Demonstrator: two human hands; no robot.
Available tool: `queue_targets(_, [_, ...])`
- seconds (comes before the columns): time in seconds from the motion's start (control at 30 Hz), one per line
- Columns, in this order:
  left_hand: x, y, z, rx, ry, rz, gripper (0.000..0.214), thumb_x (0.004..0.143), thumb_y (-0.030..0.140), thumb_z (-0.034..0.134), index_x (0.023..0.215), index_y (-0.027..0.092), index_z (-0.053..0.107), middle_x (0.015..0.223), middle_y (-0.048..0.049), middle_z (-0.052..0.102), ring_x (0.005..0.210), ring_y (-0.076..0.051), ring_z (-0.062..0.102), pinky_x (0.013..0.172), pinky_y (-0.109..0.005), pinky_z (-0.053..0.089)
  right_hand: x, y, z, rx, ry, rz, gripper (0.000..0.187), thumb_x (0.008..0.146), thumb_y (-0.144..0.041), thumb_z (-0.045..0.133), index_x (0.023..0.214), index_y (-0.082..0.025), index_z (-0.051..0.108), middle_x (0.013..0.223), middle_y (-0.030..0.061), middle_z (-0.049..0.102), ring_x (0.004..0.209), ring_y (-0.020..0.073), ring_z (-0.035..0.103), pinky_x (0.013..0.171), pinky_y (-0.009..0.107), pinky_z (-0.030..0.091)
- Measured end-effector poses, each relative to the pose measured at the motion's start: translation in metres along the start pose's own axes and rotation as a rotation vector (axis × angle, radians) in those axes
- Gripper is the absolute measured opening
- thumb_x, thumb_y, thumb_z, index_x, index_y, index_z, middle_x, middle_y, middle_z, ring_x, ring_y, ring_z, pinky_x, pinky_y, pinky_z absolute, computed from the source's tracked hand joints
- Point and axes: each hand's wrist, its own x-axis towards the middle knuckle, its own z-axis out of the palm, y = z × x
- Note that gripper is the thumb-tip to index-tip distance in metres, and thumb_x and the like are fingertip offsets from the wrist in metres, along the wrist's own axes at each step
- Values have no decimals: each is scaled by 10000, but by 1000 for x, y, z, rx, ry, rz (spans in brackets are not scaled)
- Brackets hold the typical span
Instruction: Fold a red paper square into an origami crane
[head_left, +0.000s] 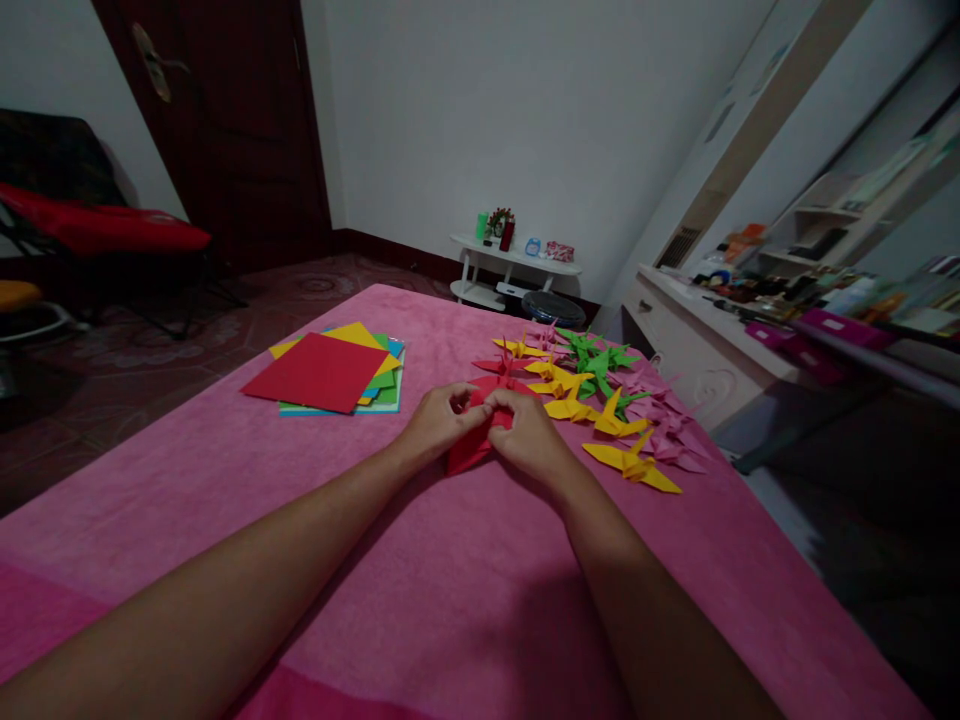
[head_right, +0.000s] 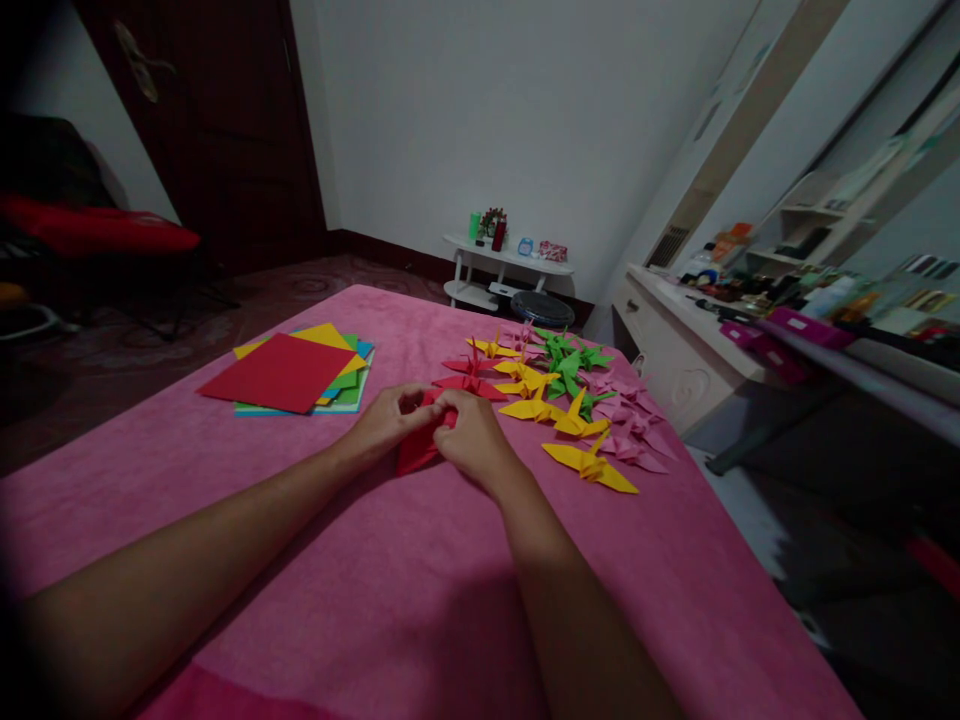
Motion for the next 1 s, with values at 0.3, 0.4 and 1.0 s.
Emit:
queue_targets(0.3, [5, -6, -18, -343, -168, -174, 524, 607, 273, 778, 1076, 131, 593, 682, 24, 591, 499, -77, 529, 533, -232, 452, 0, 20, -14, 554, 0, 300, 387, 546, -121, 558, 924, -198, 538, 777, -22, 602, 624, 121, 553, 564, 229, 407])
queue_targets(0.4, [7, -11, -24, -205, -258, -171, 554, 605, 247, 789, 1102, 121, 581, 669, 23, 590, 481, -83, 539, 515, -238, 465, -2, 31, -11, 580, -13, 326, 452, 543, -129, 656, 975, -199, 542, 786, -23, 603, 653, 121, 570, 606, 241, 445])
queue_targets(1.0, [12, -22, -29, 104, -324, 32, 612, 619, 139, 734, 1206, 136, 561, 788, 6, 603, 665, -102, 542, 616, -223, 450, -3, 42, -3, 524, 27, 290, 486, 486, -124, 743, 949, -167, 601, 819, -8, 604, 673, 110, 546, 651, 261, 478])
